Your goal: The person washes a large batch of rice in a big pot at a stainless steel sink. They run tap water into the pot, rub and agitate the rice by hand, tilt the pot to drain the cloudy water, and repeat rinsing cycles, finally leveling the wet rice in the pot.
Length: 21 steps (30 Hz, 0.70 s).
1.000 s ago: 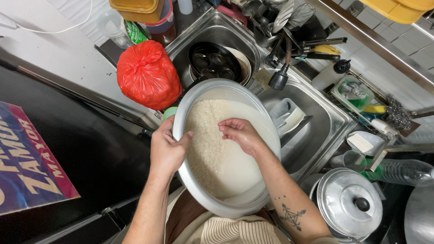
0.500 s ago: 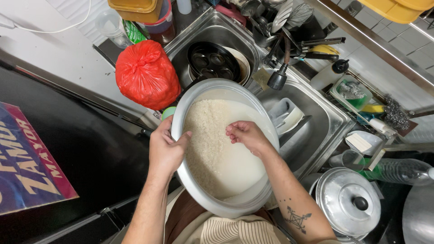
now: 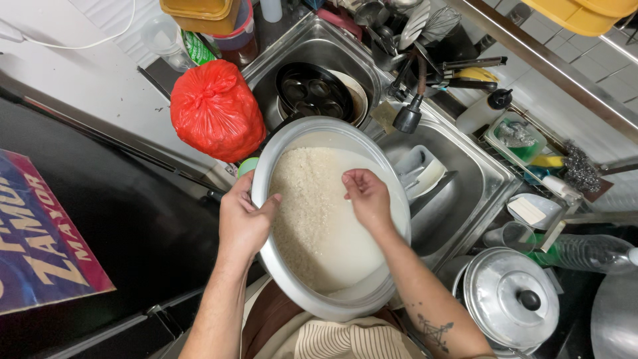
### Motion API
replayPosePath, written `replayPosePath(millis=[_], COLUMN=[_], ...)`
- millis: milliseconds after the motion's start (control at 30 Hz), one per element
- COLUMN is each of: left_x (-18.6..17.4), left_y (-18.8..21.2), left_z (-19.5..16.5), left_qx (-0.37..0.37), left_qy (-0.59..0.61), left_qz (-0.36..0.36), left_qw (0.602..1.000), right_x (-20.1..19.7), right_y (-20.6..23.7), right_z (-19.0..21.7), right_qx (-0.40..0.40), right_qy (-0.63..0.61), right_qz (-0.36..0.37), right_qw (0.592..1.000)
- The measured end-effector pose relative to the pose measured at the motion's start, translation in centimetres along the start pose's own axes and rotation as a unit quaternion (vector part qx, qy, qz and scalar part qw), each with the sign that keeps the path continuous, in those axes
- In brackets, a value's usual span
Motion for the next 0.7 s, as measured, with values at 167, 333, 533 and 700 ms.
replayPosePath(millis=[167,333,533,700], left_x=[-0.2,-0.5,-0.6,-0.7], left_y=[0.0,0.0,0.3,0.3], left_z=[0.6,0.5,0.6,-0.2], left_qx=[-0.016,-0.005,-0.037,-0.009], left_qy=[-0.005,-0.006,-0.022,-0.022], left_qz=[0.0,-0.008,-0.014,-0.015], left_qw=[1.0,1.0,0.999,1.0], right_x=[1.8,-1.1,-1.7,-2.9], right_y=[2.9,1.9,1.0,1.1], right_z=[3.8,1.8,-3.6,-4.2], right_qx=[-0.165,-0.102,-0.042,-0.054], right_qy=[0.292,0.415,0.445,0.37], right_qz=[0.015,-0.044,0.008,0.016], right_qw=[0.942,0.903,0.894,0.927])
Point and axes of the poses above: each hand's wrist, its own y-axis away from the middle knuckle, its own x-axis out of the palm, z = x × y, the point moved 9 cm from there along -y, towards the middle knuckle, and after that the axes turned 2 degrees about z, right-handed, at the moved point
